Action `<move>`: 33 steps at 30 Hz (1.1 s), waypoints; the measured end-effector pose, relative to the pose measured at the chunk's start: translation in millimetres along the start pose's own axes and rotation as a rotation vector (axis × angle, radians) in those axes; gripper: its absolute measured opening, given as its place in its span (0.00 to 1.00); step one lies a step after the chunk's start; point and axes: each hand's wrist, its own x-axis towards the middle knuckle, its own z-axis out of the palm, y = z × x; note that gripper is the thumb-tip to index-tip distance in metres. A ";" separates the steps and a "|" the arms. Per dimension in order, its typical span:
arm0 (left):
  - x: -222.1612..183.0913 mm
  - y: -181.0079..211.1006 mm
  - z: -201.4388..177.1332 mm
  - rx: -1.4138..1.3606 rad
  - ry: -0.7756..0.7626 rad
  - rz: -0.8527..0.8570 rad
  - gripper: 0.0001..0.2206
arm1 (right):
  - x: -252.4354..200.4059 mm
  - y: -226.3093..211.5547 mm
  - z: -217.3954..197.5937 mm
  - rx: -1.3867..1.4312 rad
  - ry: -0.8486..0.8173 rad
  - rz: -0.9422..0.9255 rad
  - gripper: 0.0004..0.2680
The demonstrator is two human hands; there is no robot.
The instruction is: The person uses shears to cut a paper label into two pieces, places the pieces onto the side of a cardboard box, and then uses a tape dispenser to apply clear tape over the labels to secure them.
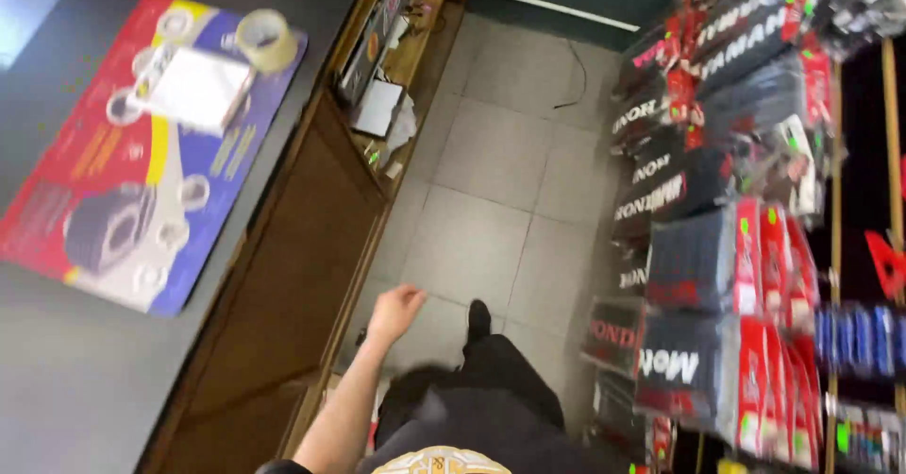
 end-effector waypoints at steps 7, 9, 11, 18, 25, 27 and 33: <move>103.6 154.3 -138.3 -0.173 0.673 0.149 0.05 | 245.6 -98.1 -158.6 -0.181 0.001 -0.049 0.18; 152.5 158.2 -178.6 -0.070 0.995 0.262 0.03 | 314.6 -181.4 -258.1 0.134 0.351 -0.131 0.17; 196.7 163.9 -205.5 0.057 1.131 0.289 0.06 | 340.0 -253.9 -328.7 0.210 0.408 -0.235 0.15; 305.3 200.9 -292.3 0.407 1.119 -0.101 0.33 | 376.4 -471.1 -376.6 0.421 0.255 -0.588 0.09; 316.8 154.0 -289.0 0.542 1.218 -0.101 0.11 | 358.3 -592.2 -402.8 0.287 -0.060 -0.707 0.10; 282.0 209.4 -280.3 0.511 1.176 0.042 0.08 | 316.5 -638.1 -444.0 0.036 -0.126 -0.907 0.12; 238.6 351.7 -170.9 0.154 0.486 -0.333 0.08 | 252.6 -732.1 -510.5 0.010 -0.313 -2.198 0.35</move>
